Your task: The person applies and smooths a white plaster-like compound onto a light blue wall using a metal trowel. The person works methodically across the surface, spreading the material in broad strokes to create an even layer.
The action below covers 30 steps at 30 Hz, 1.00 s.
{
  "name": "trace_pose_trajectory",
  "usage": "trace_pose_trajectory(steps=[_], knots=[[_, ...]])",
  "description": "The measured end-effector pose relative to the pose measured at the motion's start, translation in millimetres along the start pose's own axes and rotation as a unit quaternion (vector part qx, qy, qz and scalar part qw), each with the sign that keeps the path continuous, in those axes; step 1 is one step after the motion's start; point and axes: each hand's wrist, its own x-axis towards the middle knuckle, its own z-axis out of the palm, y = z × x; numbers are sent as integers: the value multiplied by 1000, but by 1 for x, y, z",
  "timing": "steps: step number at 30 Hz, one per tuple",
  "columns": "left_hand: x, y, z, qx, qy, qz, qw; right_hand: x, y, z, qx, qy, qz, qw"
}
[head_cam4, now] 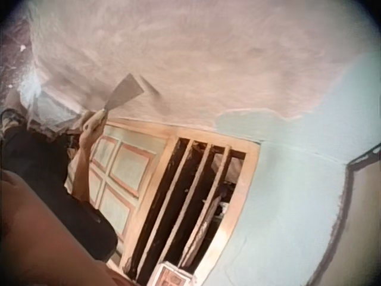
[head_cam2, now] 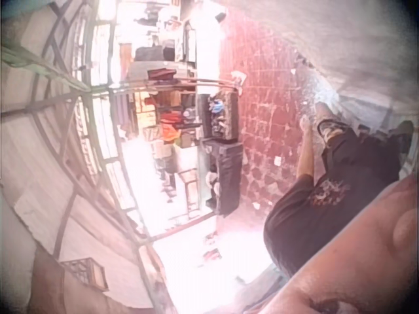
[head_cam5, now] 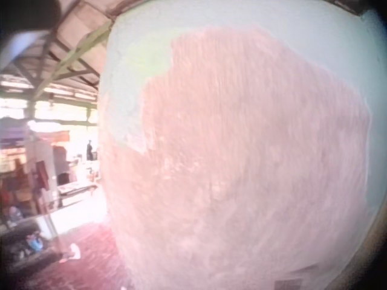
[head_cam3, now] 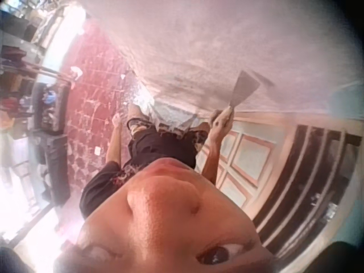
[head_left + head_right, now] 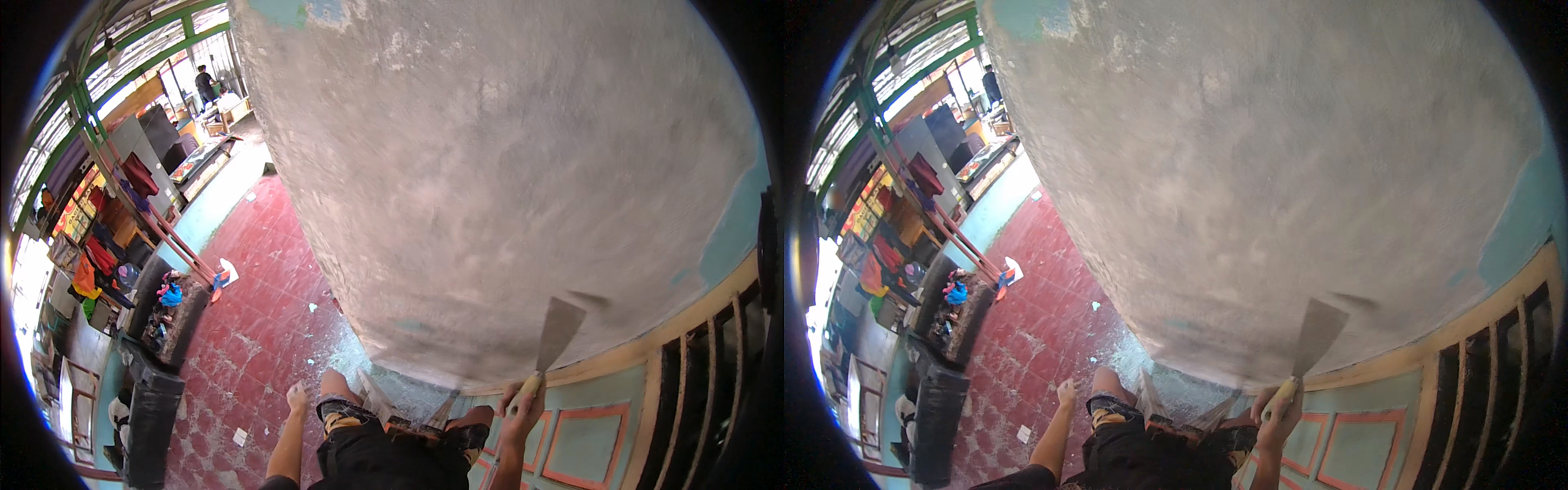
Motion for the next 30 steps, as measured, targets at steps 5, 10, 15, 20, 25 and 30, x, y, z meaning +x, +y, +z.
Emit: trace_pose_trajectory(steps=[5, 10, 15, 20, 25, 30], knots=[[-35, -43, -48, 125, 8, -69, 990, 7, -4, 8, 16, 27, 3, 1000], [-66, -51, -69, 201, -20, -126, 971, 12, 1, 16, 98, -6, 55, 994], [-64, -45, -72, 561, -150, 0, 814, 33, 6, 3, -32, 21, 89, 995], [-54, -31, -45, 538, -175, 65, 822, 31, 30, 6, -169, 144, -95, 970], [-32, -38, -44, 513, -192, 186, 815, 35, -3, 6, -161, 188, -78, 966], [-27, -43, -60, 588, -206, 118, 773, 61, -38, -7, -154, 255, -113, 948]])
